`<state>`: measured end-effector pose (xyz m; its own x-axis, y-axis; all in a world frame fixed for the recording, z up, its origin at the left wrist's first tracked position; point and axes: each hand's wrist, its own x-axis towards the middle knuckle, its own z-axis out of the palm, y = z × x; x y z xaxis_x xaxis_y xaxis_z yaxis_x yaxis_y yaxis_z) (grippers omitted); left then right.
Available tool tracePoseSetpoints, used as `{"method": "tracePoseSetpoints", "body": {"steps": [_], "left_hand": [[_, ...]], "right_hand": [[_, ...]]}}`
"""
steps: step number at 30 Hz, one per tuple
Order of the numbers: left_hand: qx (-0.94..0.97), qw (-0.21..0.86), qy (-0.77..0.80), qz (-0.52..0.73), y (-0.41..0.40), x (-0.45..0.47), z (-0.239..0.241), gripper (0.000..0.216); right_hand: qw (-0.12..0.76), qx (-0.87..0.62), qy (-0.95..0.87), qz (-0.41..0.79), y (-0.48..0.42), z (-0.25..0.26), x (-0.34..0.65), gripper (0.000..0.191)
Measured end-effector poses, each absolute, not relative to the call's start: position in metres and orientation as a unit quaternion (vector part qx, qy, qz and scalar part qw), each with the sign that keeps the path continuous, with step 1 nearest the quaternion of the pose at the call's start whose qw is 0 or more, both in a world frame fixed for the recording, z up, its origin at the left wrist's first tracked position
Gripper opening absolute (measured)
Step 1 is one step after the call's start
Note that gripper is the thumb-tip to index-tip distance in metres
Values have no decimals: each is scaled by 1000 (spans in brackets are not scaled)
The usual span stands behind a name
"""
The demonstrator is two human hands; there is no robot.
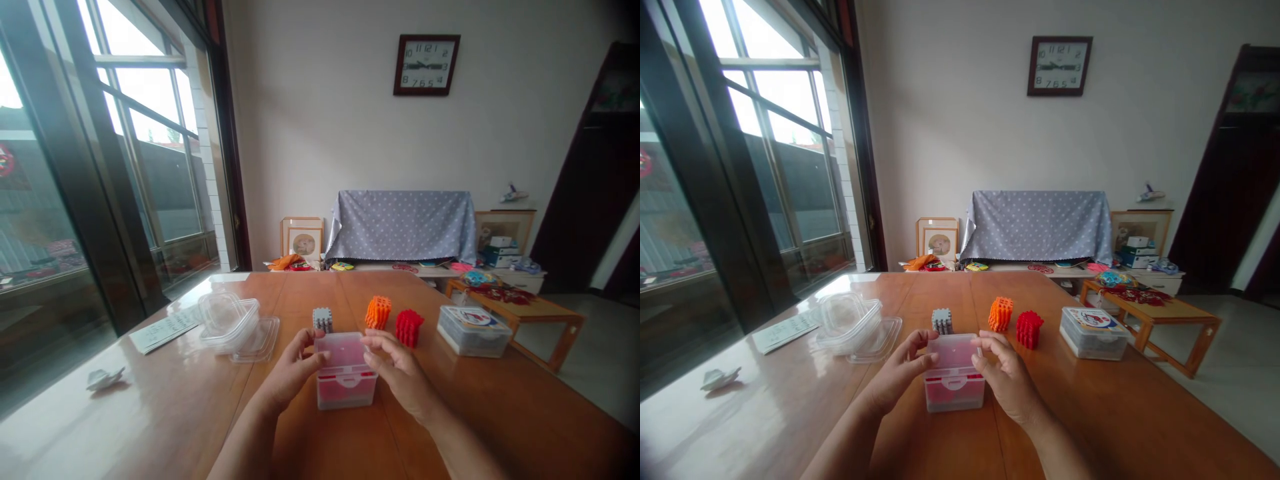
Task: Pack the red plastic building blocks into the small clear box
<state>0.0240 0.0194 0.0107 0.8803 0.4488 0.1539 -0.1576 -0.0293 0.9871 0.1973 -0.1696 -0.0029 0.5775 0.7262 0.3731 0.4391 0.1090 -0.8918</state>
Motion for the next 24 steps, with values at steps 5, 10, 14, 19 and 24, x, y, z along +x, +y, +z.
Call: {"method": "tracePoseSetpoints", "body": {"steps": [5,10,14,19,24], "left_hand": [[718,654,104,214,21,23,6,48],[723,648,92,221,21,22,7,50],[731,638,92,225,21,22,9,48],[744,621,84,232,21,22,7,46],[752,611,73,237,22,22,4,45]], "right_hand": [[548,-682,-475,91,-177,-10,190,35],[492,-702,-513,43,-181,-17,180,53],[463,-719,-519,-4,-179,-26,177,52],[462,-717,-522,-31,-175,-32,176,51],[468,-713,-520,-45,-174,-35,175,52]]}}
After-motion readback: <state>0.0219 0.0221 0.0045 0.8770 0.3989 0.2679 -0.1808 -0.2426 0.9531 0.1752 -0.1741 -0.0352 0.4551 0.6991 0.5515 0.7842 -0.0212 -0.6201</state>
